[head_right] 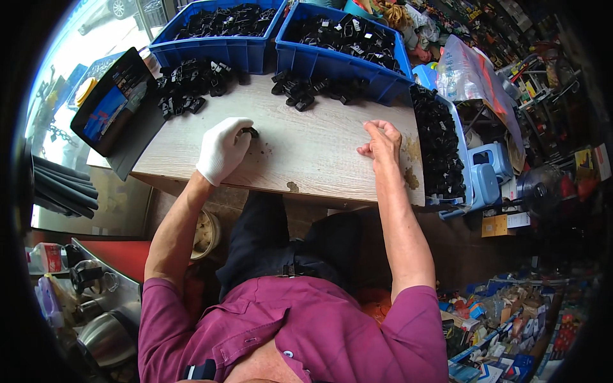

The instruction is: Sorting and inspecting small black plastic hardware components at a workbench.

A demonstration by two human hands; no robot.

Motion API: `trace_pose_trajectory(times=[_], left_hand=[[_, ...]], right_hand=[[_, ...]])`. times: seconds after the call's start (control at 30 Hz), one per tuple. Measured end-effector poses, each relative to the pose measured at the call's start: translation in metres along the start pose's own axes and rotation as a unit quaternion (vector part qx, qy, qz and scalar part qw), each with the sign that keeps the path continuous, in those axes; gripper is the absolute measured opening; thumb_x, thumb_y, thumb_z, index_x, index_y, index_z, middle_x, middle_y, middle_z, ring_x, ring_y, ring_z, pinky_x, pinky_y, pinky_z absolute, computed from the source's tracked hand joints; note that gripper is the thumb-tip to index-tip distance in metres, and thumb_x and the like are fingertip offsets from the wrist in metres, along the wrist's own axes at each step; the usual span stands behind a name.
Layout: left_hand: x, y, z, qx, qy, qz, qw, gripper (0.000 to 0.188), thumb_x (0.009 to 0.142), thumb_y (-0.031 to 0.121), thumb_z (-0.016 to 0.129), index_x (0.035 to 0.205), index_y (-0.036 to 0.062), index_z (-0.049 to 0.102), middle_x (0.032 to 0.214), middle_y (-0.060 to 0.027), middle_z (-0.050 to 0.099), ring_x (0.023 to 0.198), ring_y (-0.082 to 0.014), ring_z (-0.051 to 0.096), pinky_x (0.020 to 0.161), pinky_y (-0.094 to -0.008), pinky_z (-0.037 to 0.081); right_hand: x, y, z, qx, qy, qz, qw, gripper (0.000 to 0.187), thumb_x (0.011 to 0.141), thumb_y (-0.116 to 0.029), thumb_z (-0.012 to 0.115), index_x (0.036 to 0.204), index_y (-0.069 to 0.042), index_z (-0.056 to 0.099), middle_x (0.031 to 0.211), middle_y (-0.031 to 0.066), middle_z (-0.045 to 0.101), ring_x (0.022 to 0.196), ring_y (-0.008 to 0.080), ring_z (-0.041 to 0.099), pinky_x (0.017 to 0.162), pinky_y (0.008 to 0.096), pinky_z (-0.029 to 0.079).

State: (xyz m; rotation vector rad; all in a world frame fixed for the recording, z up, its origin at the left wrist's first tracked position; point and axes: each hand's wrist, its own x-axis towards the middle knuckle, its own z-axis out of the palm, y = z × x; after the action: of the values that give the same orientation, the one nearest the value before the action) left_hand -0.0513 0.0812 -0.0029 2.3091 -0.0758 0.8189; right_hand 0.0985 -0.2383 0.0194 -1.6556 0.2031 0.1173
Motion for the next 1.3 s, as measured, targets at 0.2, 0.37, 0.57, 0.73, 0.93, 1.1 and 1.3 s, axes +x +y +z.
trace_pose_trajectory(times=[0.2,0.37,0.57,0.73,0.93,1.1,1.3], left_hand=[[-0.001,0.0,0.011,0.089,0.02,0.052,0.994,0.007,0.085,0.008,0.067,0.091,0.0072,0.071,0.089,-0.0115,0.071,0.088,-0.0343,0.066,0.078,-0.042,0.055],[-0.001,0.0,0.012,0.114,0.013,0.04,0.993,0.004,0.085,0.01,0.068,0.088,0.0083,0.07,0.087,-0.0103,0.071,0.087,-0.0341,0.065,0.076,-0.0424,0.055],[0.003,0.004,0.014,0.118,0.006,0.046,0.992,0.005,0.087,0.009,0.066,0.091,0.0086,0.069,0.085,-0.0115,0.072,0.086,-0.0345,0.066,0.075,-0.0437,0.055],[0.004,0.006,0.013,0.124,-0.001,0.041,0.991,0.014,0.088,0.007,0.064,0.101,0.0089,0.067,0.088,-0.0127,0.072,0.088,-0.0356,0.066,0.075,-0.0446,0.055],[0.003,0.003,0.013,0.122,0.004,0.046,0.991,0.012,0.087,0.007,0.064,0.099,0.0084,0.069,0.089,-0.0122,0.073,0.088,-0.0355,0.066,0.076,-0.0441,0.055],[0.003,0.004,0.015,0.119,0.006,0.038,0.992,0.011,0.088,0.008,0.064,0.098,0.0085,0.07,0.089,-0.0121,0.073,0.088,-0.0353,0.066,0.077,-0.0439,0.055],[0.004,0.004,0.015,0.109,0.01,0.03,0.994,0.011,0.089,0.008,0.064,0.097,0.0082,0.071,0.089,-0.0122,0.073,0.088,-0.0356,0.066,0.077,-0.0438,0.055]], right_hand=[[0.035,-0.007,0.035,-0.059,0.018,-0.04,0.997,0.036,0.088,-0.021,0.077,0.118,-0.004,0.066,0.074,0.0071,0.063,0.045,0.0134,0.055,0.047,0.0334,0.059],[0.049,-0.017,0.058,-0.113,0.022,-0.083,0.99,0.046,0.087,-0.02,0.078,0.128,-0.005,0.065,0.088,0.0107,0.067,0.05,0.0152,0.056,0.048,0.0351,0.06],[0.06,-0.013,0.064,-0.146,0.034,-0.089,0.985,0.028,0.088,-0.021,0.077,0.11,-0.004,0.072,0.078,0.0075,0.066,0.048,0.0136,0.055,0.048,0.0337,0.059],[0.061,-0.005,0.059,-0.115,0.026,-0.08,0.99,0.022,0.09,-0.021,0.076,0.103,-0.003,0.072,0.074,0.0054,0.064,0.047,0.0126,0.054,0.047,0.0327,0.058],[0.053,-0.014,0.067,-0.107,0.033,-0.046,0.993,0.026,0.09,-0.026,0.077,0.103,-0.003,0.071,0.075,0.0048,0.064,0.047,0.0124,0.053,0.047,0.0329,0.059],[0.054,-0.018,0.078,-0.124,0.047,-0.023,0.991,0.032,0.089,-0.028,0.079,0.108,-0.003,0.072,0.079,0.0066,0.064,0.049,0.0134,0.053,0.046,0.034,0.058],[0.062,-0.017,0.089,-0.109,0.071,-0.005,0.991,0.03,0.089,-0.023,0.077,0.11,-0.002,0.072,0.079,0.0088,0.064,0.049,0.0157,0.052,0.046,0.0362,0.058]])
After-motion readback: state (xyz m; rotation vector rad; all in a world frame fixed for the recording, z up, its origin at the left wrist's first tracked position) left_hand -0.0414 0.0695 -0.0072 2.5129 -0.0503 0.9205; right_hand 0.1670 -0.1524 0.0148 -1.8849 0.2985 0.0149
